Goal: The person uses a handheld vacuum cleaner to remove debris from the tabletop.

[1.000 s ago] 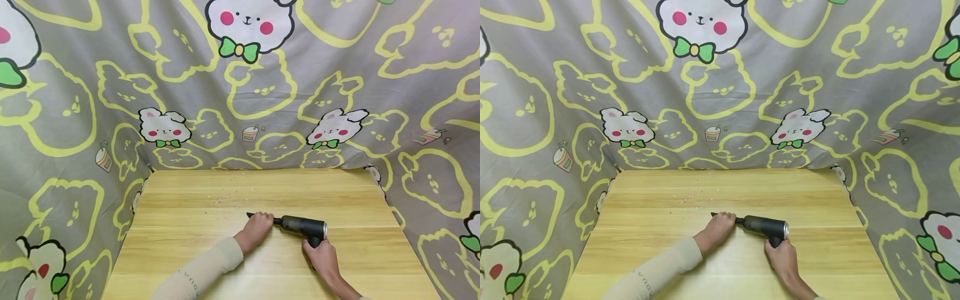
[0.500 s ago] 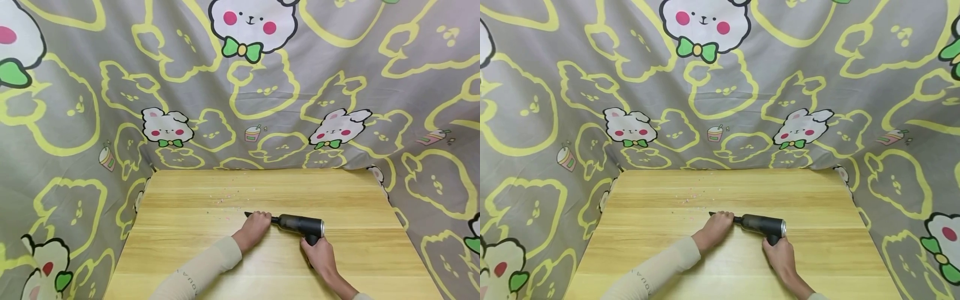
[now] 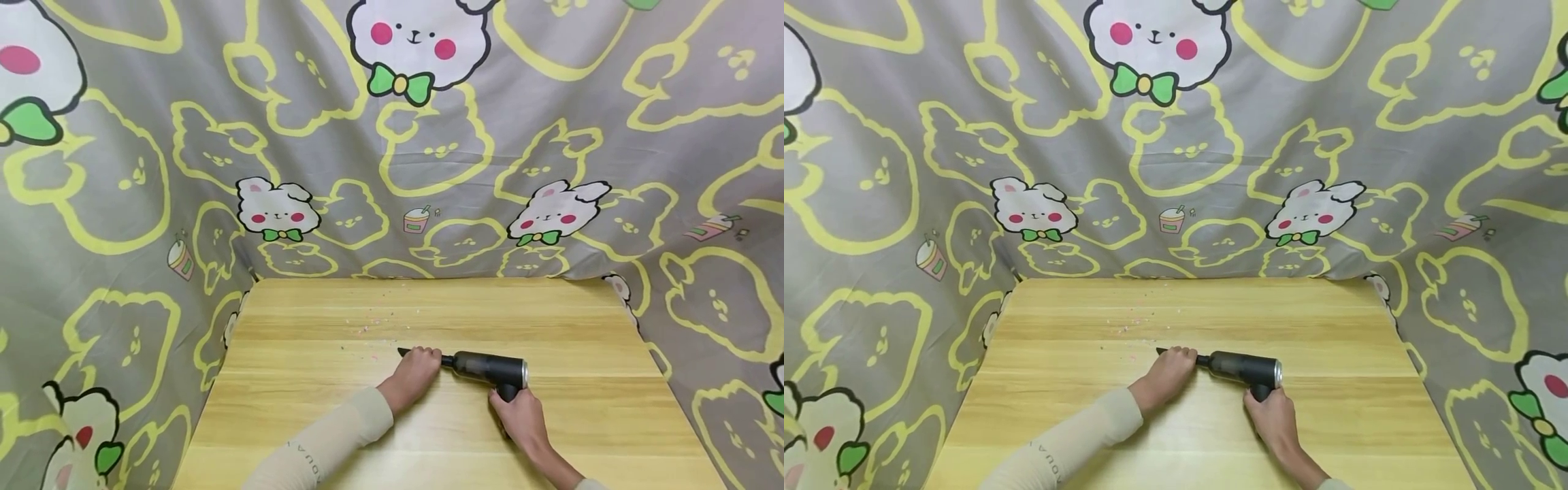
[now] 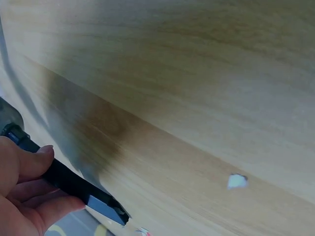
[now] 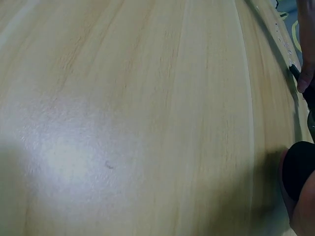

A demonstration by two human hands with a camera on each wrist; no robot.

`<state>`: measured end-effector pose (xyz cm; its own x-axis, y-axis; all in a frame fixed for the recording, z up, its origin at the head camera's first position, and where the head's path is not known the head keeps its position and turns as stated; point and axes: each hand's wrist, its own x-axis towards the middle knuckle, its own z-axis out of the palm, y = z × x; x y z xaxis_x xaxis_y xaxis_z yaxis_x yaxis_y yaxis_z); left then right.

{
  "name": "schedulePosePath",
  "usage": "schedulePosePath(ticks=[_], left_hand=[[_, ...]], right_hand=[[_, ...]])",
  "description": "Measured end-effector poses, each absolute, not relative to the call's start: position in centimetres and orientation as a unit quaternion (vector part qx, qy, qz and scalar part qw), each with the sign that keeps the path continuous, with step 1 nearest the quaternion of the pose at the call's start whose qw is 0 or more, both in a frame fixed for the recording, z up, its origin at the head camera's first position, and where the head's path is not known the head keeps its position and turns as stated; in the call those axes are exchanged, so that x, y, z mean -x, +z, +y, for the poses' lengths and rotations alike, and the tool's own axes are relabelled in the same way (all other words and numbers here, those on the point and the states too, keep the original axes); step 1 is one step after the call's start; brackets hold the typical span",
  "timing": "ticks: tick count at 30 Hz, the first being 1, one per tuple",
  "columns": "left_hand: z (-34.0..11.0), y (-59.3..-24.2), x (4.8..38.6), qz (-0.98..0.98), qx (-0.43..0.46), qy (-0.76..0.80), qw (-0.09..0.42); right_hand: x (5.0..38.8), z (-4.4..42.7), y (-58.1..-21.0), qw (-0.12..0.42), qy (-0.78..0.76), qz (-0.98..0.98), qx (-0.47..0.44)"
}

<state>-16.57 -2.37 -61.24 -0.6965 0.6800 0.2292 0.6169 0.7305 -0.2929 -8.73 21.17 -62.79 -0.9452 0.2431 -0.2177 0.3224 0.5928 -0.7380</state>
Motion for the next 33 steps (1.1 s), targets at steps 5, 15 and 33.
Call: schedulePosePath(ticks=[5,15,33], left_hand=[[-1.9,-61.1,17.1,-0.921,0.350,0.083,0.148],[-1.3,-61.1,18.5,-0.930,0.339,0.049,0.136],[-0.1,-60.9,20.6,-0.933,0.334,0.008,0.130]], right_hand=[[9.0,21.3,-62.9,0.053,-0.433,0.885,-0.164],[9.7,21.5,-62.8,0.050,-0.442,0.878,-0.178],[10.9,22.3,-63.1,0.020,-0.437,0.880,-0.186]])
